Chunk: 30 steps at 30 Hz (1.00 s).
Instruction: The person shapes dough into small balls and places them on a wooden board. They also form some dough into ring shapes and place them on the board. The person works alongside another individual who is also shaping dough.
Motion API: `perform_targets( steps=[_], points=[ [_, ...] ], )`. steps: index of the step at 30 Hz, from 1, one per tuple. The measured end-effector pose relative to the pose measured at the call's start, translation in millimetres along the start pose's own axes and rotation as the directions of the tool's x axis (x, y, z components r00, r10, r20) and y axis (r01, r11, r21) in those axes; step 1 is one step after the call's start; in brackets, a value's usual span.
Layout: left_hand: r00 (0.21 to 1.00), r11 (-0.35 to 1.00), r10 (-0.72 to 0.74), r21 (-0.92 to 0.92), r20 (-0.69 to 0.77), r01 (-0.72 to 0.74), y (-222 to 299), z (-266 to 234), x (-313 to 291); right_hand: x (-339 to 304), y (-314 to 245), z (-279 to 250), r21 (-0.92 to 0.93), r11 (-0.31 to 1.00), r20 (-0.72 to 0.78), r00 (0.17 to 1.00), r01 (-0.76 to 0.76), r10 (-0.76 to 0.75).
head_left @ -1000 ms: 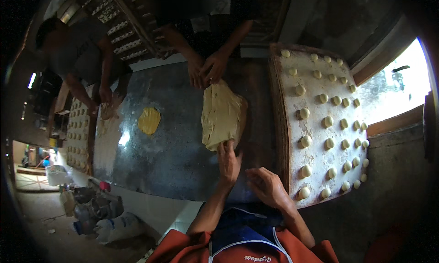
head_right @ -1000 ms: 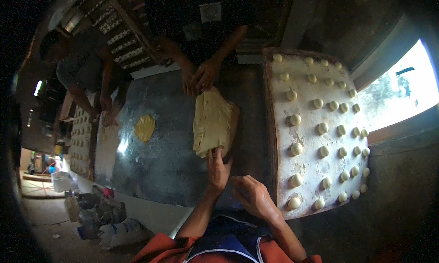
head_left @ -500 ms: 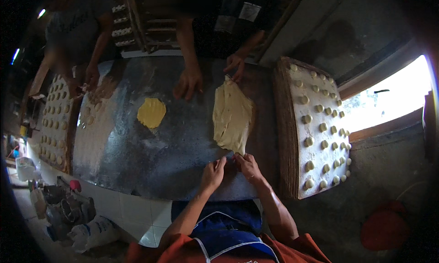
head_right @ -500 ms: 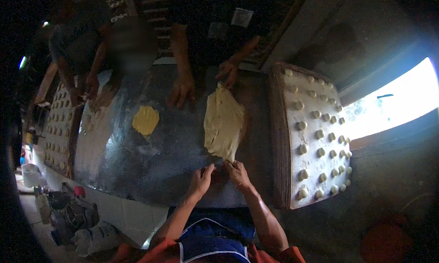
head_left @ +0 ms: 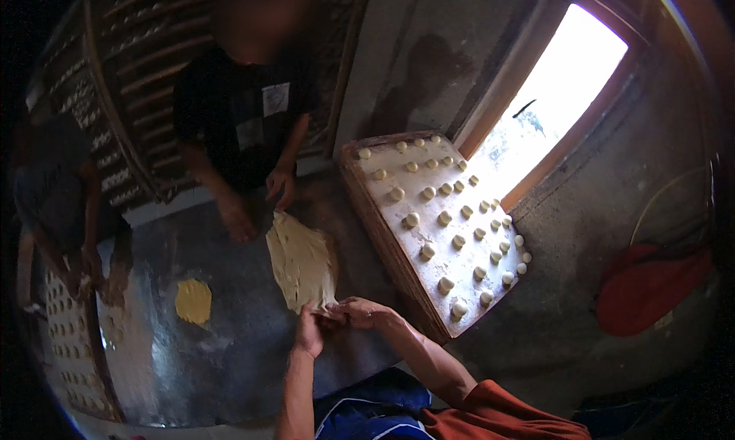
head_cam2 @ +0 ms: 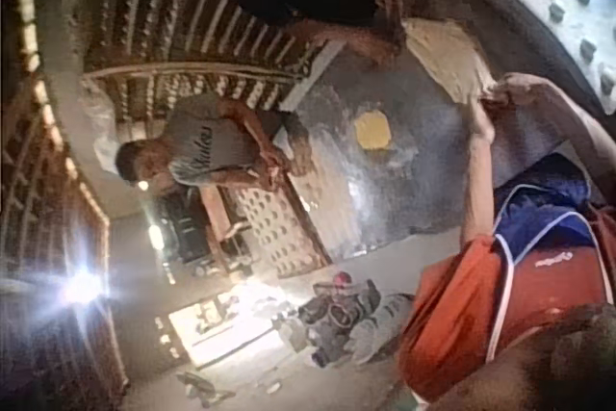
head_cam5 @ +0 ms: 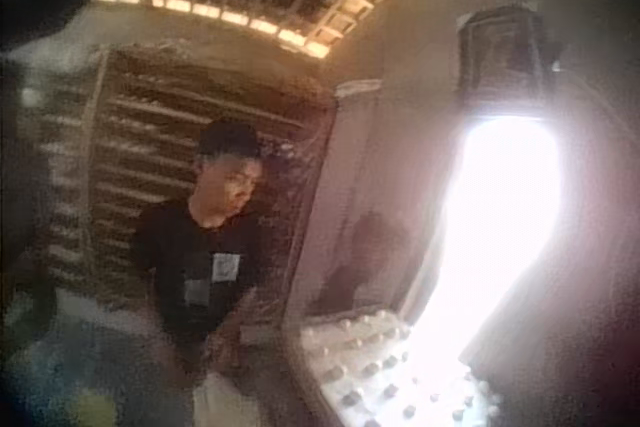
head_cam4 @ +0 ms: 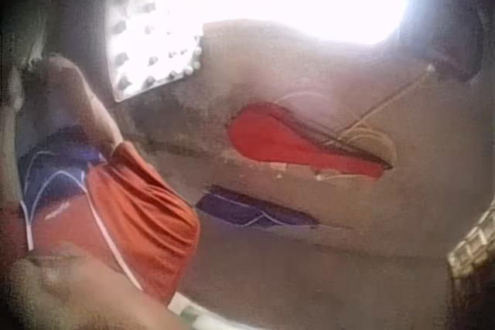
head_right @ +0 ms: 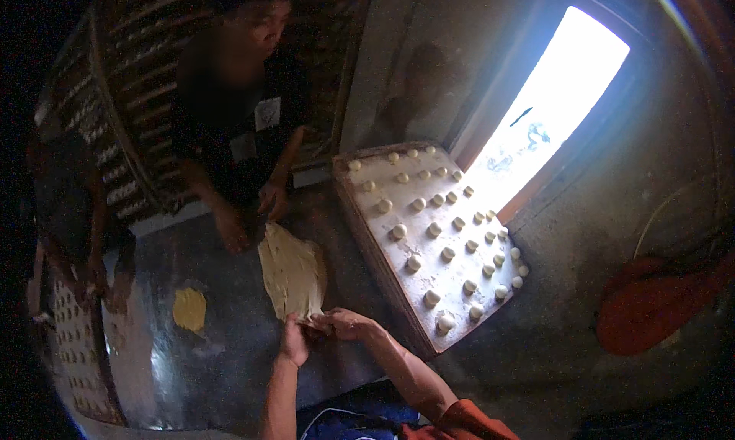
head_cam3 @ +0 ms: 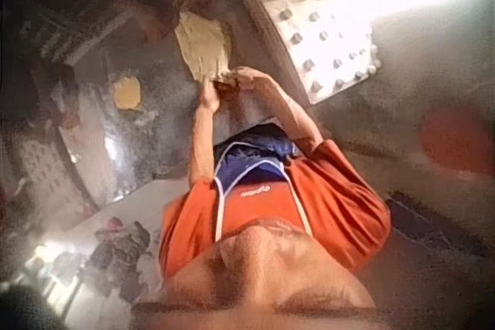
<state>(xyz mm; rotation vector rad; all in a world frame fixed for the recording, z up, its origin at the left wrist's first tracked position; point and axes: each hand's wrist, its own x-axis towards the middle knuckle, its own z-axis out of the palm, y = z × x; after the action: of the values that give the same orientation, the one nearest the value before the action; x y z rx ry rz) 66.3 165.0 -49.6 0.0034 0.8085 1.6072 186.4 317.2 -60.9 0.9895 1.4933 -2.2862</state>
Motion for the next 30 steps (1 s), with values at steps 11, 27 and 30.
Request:
perform_targets(
  steps=[11,27,30],
  points=[
    [0.911,0.546,-0.331,-0.738,0.245,0.397,-5.6,-10.5,31.4,-83.0,5.8,29.7,-0.340,0.746,0.409,0.804,0.573,-0.431],
    [0.991,-0.144,0.085,0.983,-0.105,0.117,-18.6,-11.7,-101.2,39.0,-2.8,129.5,-0.271,0.595,0.592,0.619,0.756,-0.516],
    [0.957,0.130,-0.222,0.978,0.189,-0.163,18.7,140.1,-151.7,45.9,11.0,125.6,-0.366,0.519,0.580,0.626,0.772,-0.522]
  ],
)
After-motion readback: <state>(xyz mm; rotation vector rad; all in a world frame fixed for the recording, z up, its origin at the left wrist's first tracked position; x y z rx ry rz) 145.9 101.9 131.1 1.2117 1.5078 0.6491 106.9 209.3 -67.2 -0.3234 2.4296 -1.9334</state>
